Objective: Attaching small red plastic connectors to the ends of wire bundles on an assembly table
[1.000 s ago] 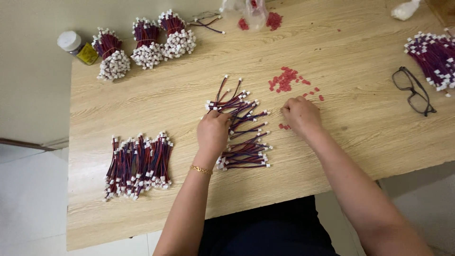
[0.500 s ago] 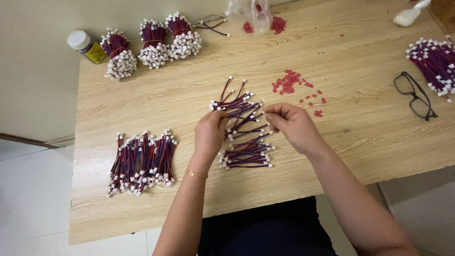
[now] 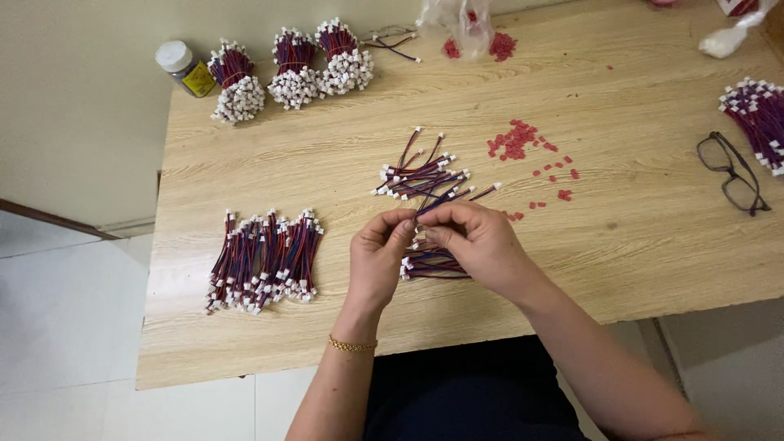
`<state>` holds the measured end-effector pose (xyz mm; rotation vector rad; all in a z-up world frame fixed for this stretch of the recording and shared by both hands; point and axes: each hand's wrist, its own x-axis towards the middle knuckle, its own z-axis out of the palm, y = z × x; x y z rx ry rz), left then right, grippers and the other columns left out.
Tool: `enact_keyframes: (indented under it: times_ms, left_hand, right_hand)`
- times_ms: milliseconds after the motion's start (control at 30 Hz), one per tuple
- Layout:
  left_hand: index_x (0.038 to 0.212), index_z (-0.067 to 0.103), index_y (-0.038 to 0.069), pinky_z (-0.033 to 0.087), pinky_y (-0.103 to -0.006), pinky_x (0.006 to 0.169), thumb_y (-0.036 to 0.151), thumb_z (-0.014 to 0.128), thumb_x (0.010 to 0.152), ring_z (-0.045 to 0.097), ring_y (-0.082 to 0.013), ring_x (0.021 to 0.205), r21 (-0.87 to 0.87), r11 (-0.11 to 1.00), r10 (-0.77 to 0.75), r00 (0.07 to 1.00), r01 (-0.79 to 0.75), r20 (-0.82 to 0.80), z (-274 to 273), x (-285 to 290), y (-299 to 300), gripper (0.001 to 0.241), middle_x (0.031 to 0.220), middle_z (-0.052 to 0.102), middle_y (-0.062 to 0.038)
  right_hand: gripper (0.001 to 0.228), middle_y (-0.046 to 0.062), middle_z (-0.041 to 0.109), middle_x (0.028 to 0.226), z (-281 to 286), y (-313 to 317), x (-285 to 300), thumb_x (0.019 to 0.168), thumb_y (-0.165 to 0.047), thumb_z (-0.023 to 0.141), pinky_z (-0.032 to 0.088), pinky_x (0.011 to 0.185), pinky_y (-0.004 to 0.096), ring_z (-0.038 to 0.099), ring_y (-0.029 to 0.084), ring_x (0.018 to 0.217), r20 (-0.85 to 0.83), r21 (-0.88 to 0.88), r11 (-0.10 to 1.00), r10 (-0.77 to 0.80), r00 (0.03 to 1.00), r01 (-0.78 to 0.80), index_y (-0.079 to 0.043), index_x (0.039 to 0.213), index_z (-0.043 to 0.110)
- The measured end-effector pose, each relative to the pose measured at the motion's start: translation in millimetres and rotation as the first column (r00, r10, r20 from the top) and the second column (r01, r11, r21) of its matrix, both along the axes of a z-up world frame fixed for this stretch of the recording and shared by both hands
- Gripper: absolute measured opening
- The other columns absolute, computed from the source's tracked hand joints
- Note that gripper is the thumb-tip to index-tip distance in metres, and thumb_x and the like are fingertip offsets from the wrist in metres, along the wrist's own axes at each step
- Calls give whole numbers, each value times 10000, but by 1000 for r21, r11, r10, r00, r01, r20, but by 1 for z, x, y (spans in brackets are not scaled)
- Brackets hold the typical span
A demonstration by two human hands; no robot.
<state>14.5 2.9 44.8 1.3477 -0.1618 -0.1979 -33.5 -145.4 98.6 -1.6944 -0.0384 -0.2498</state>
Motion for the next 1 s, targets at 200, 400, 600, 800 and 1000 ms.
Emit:
enact_keyframes:
  times_ms: [200, 400, 600, 800, 1000]
  left_hand:
    - [1097, 650, 11, 527, -206, 652, 54, 745, 827, 619, -99, 720, -126, 992, -16, 998, 8, -64, -4, -5, -1, 289, 780, 665, -58]
    - [1117, 599, 11, 541, -200, 639, 41, 754, 810, 655, -111, 718, -236, 971, -63, 994, 40, -90, -6, -7, 1, 345, 752, 669, -61]
    - [1140, 579, 0, 560, -237, 643, -14, 727, 816, 706, -198, 732, -387, 917, -150, 982, 95, -115, -21, -7, 6, 356, 728, 669, -97]
    - [1129, 577, 9, 570, -254, 684, -20, 695, 833, 721, -246, 835, -452, 883, -221, 963, 129, -156, -28, -10, 5, 320, 733, 670, -98]
    - [1168, 558, 20, 586, -298, 723, -14, 692, 840, 719, -262, 830, -472, 871, -231, 961, 135, -153, -26, -12, 6, 356, 729, 661, -94]
  right_hand:
    - [105, 62, 717, 862, 16, 0, -9, 841, -72, 723, 534, 767, 343, 699, 235, 834, 218, -368, 923, -30, 976, 111, -94, 943, 728]
    - [66, -99, 665, 949, 12, -6, -4, 871, -304, 704, 349, 885, 360, 546, 170, 1016, 471, -662, 661, 0, 882, 354, -256, 917, 709]
    - [80, -88, 681, 867, 18, -3, -10, 829, -276, 756, 332, 883, 366, 581, 161, 950, 357, -572, 790, 0, 934, 219, -236, 886, 718]
    - [23, -1, 682, 771, 19, -4, -7, 836, -202, 740, 408, 777, 362, 623, 223, 764, 303, -417, 906, 62, 951, 73, -183, 847, 733]
    - [96, 64, 722, 823, 4, -1, -11, 820, -110, 754, 481, 748, 312, 651, 190, 756, 177, -191, 981, 65, 982, -31, -112, 914, 774]
